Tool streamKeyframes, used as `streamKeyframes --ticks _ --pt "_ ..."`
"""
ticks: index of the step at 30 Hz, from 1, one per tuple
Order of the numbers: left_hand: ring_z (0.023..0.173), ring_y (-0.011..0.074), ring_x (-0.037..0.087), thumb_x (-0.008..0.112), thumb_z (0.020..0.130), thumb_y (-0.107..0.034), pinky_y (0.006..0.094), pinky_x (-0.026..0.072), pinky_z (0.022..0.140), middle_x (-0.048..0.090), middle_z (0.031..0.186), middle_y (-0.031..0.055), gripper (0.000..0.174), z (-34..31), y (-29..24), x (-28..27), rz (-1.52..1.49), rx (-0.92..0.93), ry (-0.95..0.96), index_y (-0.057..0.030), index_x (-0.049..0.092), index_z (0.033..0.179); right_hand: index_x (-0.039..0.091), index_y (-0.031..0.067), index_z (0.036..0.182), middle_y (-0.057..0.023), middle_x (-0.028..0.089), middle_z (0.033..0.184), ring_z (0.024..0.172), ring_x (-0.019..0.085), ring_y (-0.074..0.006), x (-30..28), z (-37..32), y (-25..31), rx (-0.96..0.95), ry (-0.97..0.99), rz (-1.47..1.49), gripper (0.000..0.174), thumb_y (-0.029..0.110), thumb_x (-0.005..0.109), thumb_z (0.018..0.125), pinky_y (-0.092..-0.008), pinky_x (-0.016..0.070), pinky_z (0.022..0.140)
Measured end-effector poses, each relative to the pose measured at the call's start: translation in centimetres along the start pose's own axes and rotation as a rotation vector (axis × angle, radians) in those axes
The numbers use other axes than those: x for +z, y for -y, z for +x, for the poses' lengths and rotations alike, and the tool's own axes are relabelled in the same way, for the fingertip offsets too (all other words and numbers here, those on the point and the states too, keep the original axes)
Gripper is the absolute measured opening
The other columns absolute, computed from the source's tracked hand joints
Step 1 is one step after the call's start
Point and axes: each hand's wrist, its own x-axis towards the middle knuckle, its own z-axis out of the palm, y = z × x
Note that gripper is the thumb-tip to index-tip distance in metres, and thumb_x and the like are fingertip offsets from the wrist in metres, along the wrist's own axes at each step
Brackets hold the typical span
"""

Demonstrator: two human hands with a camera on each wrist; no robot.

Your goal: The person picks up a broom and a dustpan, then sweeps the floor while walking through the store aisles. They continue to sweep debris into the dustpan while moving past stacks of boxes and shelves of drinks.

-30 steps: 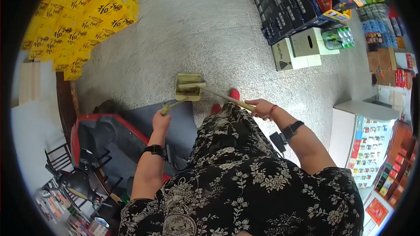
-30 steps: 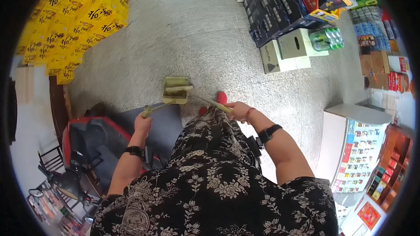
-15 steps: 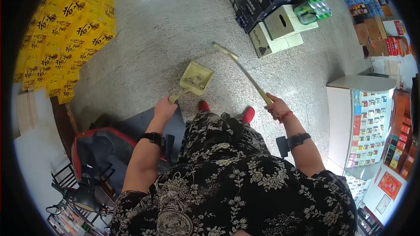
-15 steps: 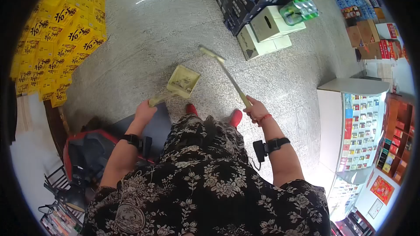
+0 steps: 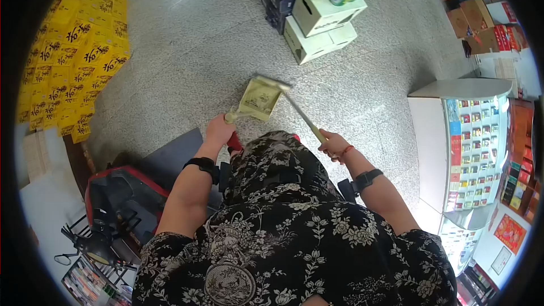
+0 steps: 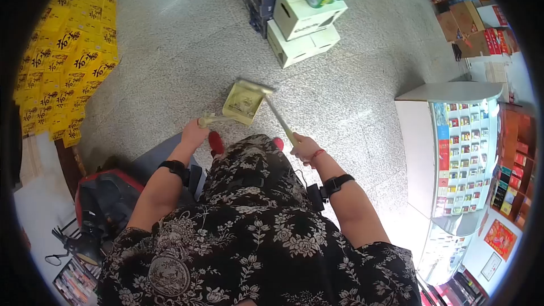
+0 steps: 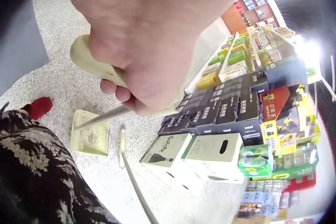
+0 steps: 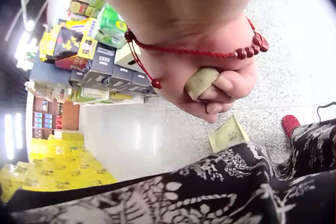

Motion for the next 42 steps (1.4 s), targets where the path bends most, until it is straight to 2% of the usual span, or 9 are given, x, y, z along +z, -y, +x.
streamKeyframes --ticks 3,7,12,16,19,22,25,34,42 --pt "0.088 0.0356 0.058 0.058 0.069 -0.019 0.0424 0.0452 0.075 0.062 0.092 0.0197 0.034 -0.2 -3.0 2.0 0.053 0.008 -0.005 -0.0034 0.059 0.099 0.044 0.0165 0.131 -0.0023 0.048 0.060 0.043 0.039 -0.0101 -4.9 -2.2 -3.1 -0.045 0.058 0.025 0.067 0.001 0.060 0.068 -0.0250 0.0301 0.035" --pt "0.086 0.0362 0.058 0.057 0.071 -0.018 0.0429 0.0448 0.074 0.062 0.090 0.0190 0.034 -0.7 -6.3 2.8 0.085 0.008 -0.008 -0.0034 0.057 0.101 0.038 0.0169 0.135 -0.0004 0.045 0.056 0.037 0.034 -0.0081 -10.3 -6.1 -8.7 -0.050 0.062 0.147 0.070 -0.001 0.058 0.070 -0.0247 0.0274 0.033" --pt "0.086 0.0360 0.058 0.056 0.072 -0.017 0.0438 0.0446 0.073 0.062 0.089 0.0174 0.032 -0.8 -10.7 3.4 0.148 0.064 0.012 -0.0043 0.057 0.101 0.037 0.0097 0.135 -0.0017 0.046 0.059 0.038 0.037 -0.0081 -15.9 -9.9 -14.0 -0.083 -0.176 0.356 0.072 -0.003 0.058 0.067 -0.0232 0.0272 0.032" --pt "0.086 0.0351 0.058 0.055 0.073 -0.017 0.0435 0.0449 0.074 0.062 0.089 0.0153 0.027 1.0 -13.6 5.4 0.202 0.078 0.068 -0.0066 0.058 0.098 0.032 0.0111 0.137 -0.0003 0.045 0.058 0.039 0.037 -0.0079 -18.8 -6.4 -16.6 -0.086 -0.291 0.373 0.073 -0.001 0.057 0.070 -0.0231 0.0266 0.033" --pt "0.082 0.0323 0.059 0.056 0.071 -0.017 0.0411 0.0448 0.073 0.061 0.086 0.0143 0.028 1.4 -15.9 6.7 0.198 0.116 0.087 -0.0065 0.058 0.097 0.021 0.0208 0.141 0.0010 0.041 0.057 0.039 0.033 -0.0077 -19.9 -2.6 -15.7 -0.024 -0.336 0.563 0.080 0.000 0.058 0.073 -0.0239 0.0239 0.033" --pt "0.083 0.0318 0.059 0.056 0.071 -0.018 0.0404 0.0448 0.073 0.062 0.087 0.0137 0.027 1.6 -18.9 7.5 0.178 0.135 0.145 -0.0072 0.058 0.096 0.023 0.0218 0.140 0.0009 0.040 0.056 0.039 0.034 -0.0085 -20.2 0.6 -14.8 0.015 -0.322 0.730 0.077 0.000 0.057 0.074 -0.0246 0.0249 0.033" --pt "0.084 0.0313 0.059 0.057 0.070 -0.018 0.0401 0.0450 0.072 0.062 0.087 0.0133 0.027 3.1 -21.2 9.3 0.252 0.200 0.117 -0.0073 0.058 0.095 0.029 0.0208 0.138 -0.0004 0.042 0.058 0.041 0.037 -0.0110 -19.5 2.7 -16.0 -0.005 -0.247 0.486 0.075 0.000 0.059 0.073 -0.0264 0.0279 0.034" --pt "0.086 0.0309 0.059 0.057 0.074 -0.019 0.0417 0.0461 0.074 0.063 0.091 0.0125 0.028 6.8 -31.2 11.7 0.291 0.189 0.246 -0.0086 0.058 0.100 0.041 0.0088 0.132 -0.0005 0.045 0.057 0.036 0.034 -0.0075 -27.3 -6.1 -14.7 0.026 -0.043 0.613 0.067 -0.002 0.059 0.068 -0.0236 0.0238 0.032" --pt "0.082 0.0310 0.059 0.057 0.071 -0.018 0.0405 0.0453 0.073 0.062 0.087 0.0136 0.028 9.8 -39.3 16.1 0.252 0.289 0.236 -0.0078 0.060 0.097 0.041 0.0112 0.133 -0.0009 0.045 0.058 0.039 0.036 -0.0084 -36.8 -6.8 -17.0 -0.006 -0.329 0.596 0.069 -0.002 0.060 0.068 -0.0234 0.0262 0.033"
